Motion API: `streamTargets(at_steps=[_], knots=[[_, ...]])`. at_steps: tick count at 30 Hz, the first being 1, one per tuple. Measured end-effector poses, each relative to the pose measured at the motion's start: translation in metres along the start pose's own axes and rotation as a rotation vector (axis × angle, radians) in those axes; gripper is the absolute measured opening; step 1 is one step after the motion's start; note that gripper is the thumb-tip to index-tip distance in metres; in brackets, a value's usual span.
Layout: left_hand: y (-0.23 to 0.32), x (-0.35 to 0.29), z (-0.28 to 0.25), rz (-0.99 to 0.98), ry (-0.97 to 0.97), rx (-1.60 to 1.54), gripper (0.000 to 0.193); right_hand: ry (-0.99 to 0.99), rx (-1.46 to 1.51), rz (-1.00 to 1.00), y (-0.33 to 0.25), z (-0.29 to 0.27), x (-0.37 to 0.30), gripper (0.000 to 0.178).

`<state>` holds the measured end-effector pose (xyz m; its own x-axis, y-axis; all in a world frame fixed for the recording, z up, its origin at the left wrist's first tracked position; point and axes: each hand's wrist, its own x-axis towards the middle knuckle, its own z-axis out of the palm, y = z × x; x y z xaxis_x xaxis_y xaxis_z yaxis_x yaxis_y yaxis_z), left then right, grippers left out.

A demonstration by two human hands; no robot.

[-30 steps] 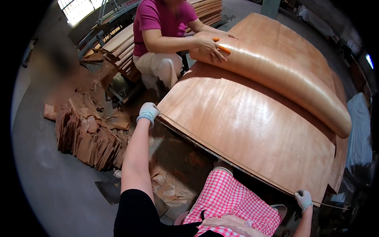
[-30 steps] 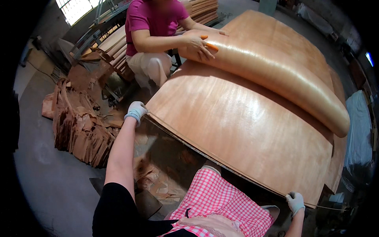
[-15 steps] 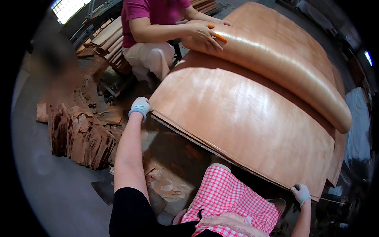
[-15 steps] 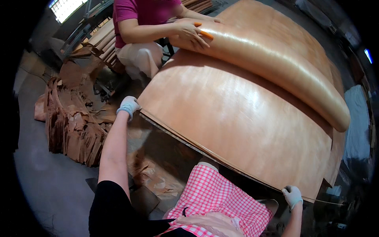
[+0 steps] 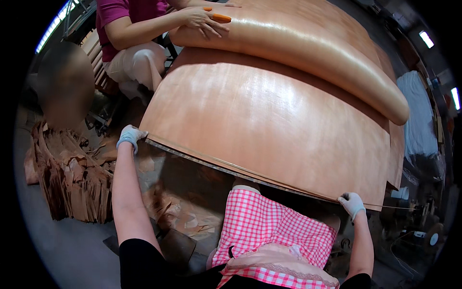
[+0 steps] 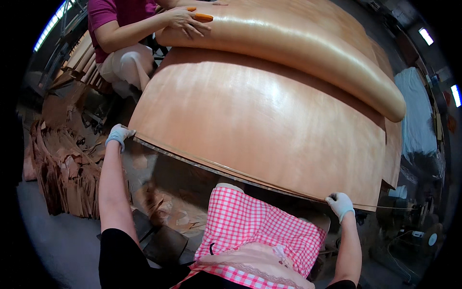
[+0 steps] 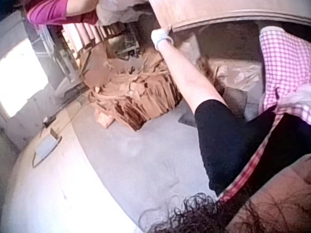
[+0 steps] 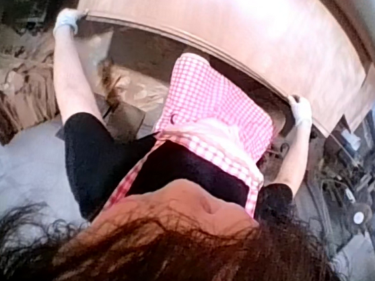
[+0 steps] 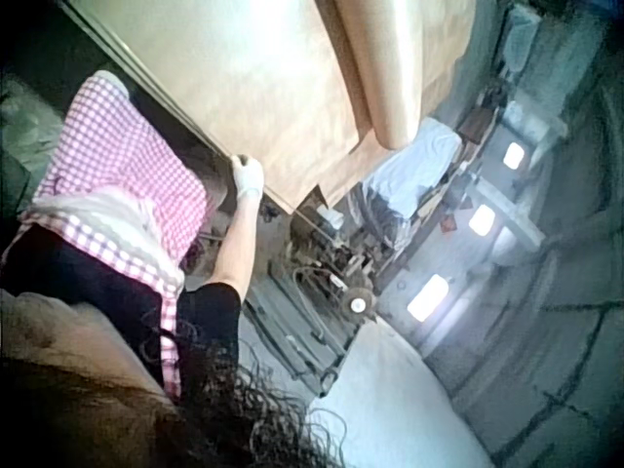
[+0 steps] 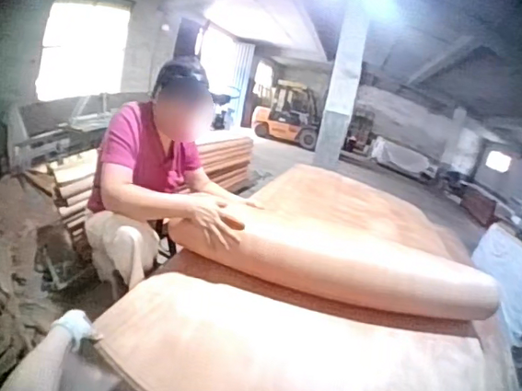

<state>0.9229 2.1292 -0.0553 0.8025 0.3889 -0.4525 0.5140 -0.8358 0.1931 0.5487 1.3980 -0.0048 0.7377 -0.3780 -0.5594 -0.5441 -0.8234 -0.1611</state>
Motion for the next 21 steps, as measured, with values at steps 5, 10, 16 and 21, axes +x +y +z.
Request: streamTargets(at_steps=[5, 10, 16, 21], knots=[[-0.015, 0.008, 0.005, -0.099, -0.013, -0.273, 0.093, 0.037, -0.063, 0.055, 0.005, 0.012, 0.006, 0.035], [-0.041, 0.027, 0.023, -0.115, -0.088, -0.488, 0.113, 0.041, -0.113, 0.117, 0.006, 0.010, 0.006, 0.042], [-0.101, 0.102, 0.042, -0.018, -0.109, -0.260, 0.113, -0.049, -0.139, 0.149, 0.001, 0.009, 0.018, 0.045], [-0.118, 0.136, 0.037, -0.144, -0.059, -0.184, 0.102, -0.126, -0.016, 0.176, -0.002, 0.007, 0.023, 0.040]])
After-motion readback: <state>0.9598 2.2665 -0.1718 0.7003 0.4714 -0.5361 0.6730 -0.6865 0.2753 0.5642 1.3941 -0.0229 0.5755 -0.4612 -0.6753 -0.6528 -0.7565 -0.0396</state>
